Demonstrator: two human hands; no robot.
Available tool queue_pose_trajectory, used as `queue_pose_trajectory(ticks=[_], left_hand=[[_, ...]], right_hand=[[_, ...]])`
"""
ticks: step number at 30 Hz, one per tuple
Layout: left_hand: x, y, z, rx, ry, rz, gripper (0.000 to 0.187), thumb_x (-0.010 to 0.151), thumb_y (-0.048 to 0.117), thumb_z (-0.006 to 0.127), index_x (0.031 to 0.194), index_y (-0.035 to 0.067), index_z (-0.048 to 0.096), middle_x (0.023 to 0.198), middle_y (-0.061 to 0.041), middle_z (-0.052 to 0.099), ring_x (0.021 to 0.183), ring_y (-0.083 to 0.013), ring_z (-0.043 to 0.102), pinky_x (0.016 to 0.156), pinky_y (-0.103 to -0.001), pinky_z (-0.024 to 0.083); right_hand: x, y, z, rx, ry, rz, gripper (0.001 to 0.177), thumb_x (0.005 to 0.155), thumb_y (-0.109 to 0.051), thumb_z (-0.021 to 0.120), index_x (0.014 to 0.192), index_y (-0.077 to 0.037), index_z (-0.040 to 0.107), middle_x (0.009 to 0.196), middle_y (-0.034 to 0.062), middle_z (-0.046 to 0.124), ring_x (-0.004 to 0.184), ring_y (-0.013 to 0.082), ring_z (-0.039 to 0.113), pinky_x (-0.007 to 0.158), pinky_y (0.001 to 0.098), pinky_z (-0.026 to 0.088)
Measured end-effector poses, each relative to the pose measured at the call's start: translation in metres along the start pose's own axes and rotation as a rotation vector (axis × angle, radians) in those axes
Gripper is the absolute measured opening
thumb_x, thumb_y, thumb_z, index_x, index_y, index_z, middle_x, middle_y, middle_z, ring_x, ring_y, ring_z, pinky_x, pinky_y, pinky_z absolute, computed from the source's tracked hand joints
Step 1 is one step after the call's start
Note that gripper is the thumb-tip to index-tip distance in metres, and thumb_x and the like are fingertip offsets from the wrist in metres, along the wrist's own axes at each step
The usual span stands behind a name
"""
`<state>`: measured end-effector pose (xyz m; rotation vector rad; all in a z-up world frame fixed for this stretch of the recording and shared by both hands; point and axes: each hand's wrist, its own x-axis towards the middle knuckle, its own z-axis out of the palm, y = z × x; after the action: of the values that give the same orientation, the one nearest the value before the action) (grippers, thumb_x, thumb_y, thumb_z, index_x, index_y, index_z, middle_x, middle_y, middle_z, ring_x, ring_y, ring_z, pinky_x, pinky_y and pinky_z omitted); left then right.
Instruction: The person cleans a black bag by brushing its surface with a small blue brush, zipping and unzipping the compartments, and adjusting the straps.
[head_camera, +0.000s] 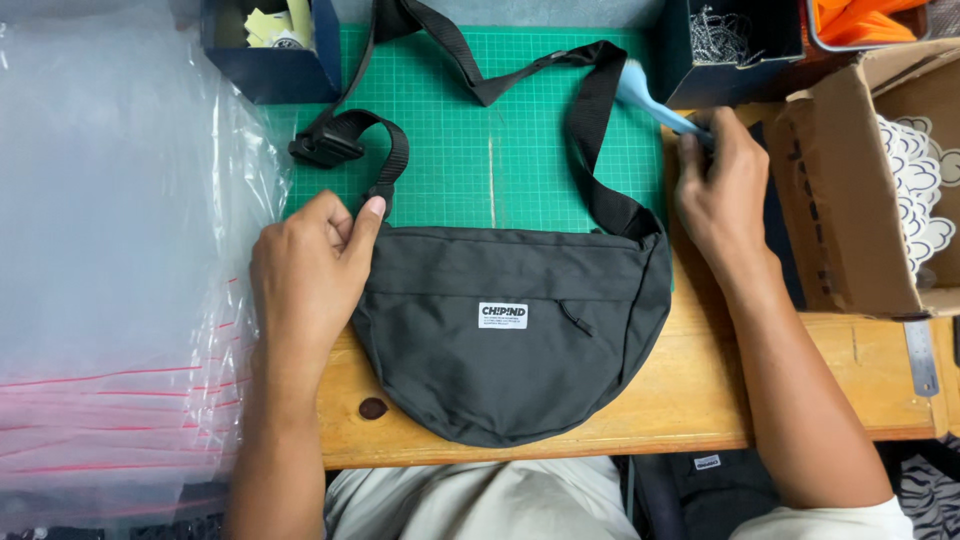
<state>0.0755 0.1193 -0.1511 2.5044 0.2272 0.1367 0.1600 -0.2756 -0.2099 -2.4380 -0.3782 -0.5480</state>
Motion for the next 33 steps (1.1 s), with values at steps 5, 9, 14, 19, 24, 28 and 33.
queue_pose_trajectory(ticks=[5,9,14,19,24,28,33], left_hand=[[0.003,-0.009,0.007,-0.012,0.013,-0.014,0.045,0.104,0.037,0.063,0.068,0.011,0.060,0.049,-0.009,0.056,0.062,-0.0395,0.066,0.056,-0.049,0.047],[0.009,-0.021,0.018,-0.070,0.050,0.038,0.043,0.102,0.036,0.063,0.066,0.013,0.060,0.050,-0.008,0.056,0.062,-0.0381,0.067,0.055,-0.048,0.048],[0.010,-0.021,0.016,-0.147,0.015,0.022,0.042,0.101,0.031,0.063,0.063,0.011,0.059,0.045,-0.006,0.052,0.054,-0.0339,0.063,0.054,-0.042,0.048],[0.014,-0.027,0.019,-0.197,0.012,-0.005,0.039,0.095,0.033,0.069,0.061,0.015,0.061,0.041,0.002,0.053,0.047,-0.0251,0.062,0.054,-0.035,0.050],[0.009,-0.022,0.020,-0.071,0.031,0.031,0.030,0.098,0.032,0.067,0.076,0.014,0.057,0.049,-0.001,0.054,0.049,-0.0309,0.048,0.055,-0.046,0.035],[0.008,-0.021,0.021,-0.073,0.036,0.046,0.023,0.098,0.028,0.065,0.081,0.014,0.057,0.050,-0.002,0.054,0.052,-0.0345,0.051,0.055,-0.049,0.035],[0.009,-0.019,0.013,-0.245,-0.045,-0.009,0.019,0.092,0.031,0.067,0.085,0.013,0.071,0.059,-0.002,0.066,0.065,-0.0289,0.071,0.063,-0.041,0.054]], right_hand=[[-0.004,-0.030,-0.013,0.128,-0.024,0.002,0.010,0.109,0.001,0.062,0.116,0.004,0.069,0.096,0.0243,0.062,0.092,0.0457,0.063,0.082,0.0492,0.049],[-0.002,-0.115,-0.015,0.241,-0.140,-0.072,0.010,0.105,-0.003,0.067,0.112,-0.002,0.073,0.094,0.0188,0.065,0.082,0.0361,0.061,0.082,0.0443,0.047],[0.006,-0.183,0.023,0.432,-0.304,-0.207,0.009,0.100,-0.011,0.065,0.098,-0.008,0.072,0.081,0.0118,0.063,0.077,0.0359,0.059,0.078,0.0444,0.047],[0.023,-0.156,0.016,0.379,-0.371,-0.263,0.010,0.100,-0.010,0.065,0.095,-0.008,0.073,0.078,0.0119,0.064,0.080,0.0371,0.060,0.081,0.0467,0.044],[0.021,-0.053,-0.028,-0.502,0.142,-0.177,0.012,0.118,-0.004,0.076,0.107,-0.004,0.072,0.096,0.0106,0.069,0.087,0.0345,0.060,0.077,0.0465,0.036],[0.007,-0.118,-0.040,-0.199,0.304,-0.207,0.016,0.125,0.002,0.057,0.115,0.012,0.063,0.101,0.0223,0.066,0.089,0.0395,0.056,0.083,0.0486,0.040],[-0.009,-0.187,0.025,0.518,-0.329,-0.147,0.011,0.101,-0.007,0.059,0.100,-0.005,0.070,0.085,0.0161,0.065,0.082,0.0434,0.065,0.079,0.0464,0.049]])
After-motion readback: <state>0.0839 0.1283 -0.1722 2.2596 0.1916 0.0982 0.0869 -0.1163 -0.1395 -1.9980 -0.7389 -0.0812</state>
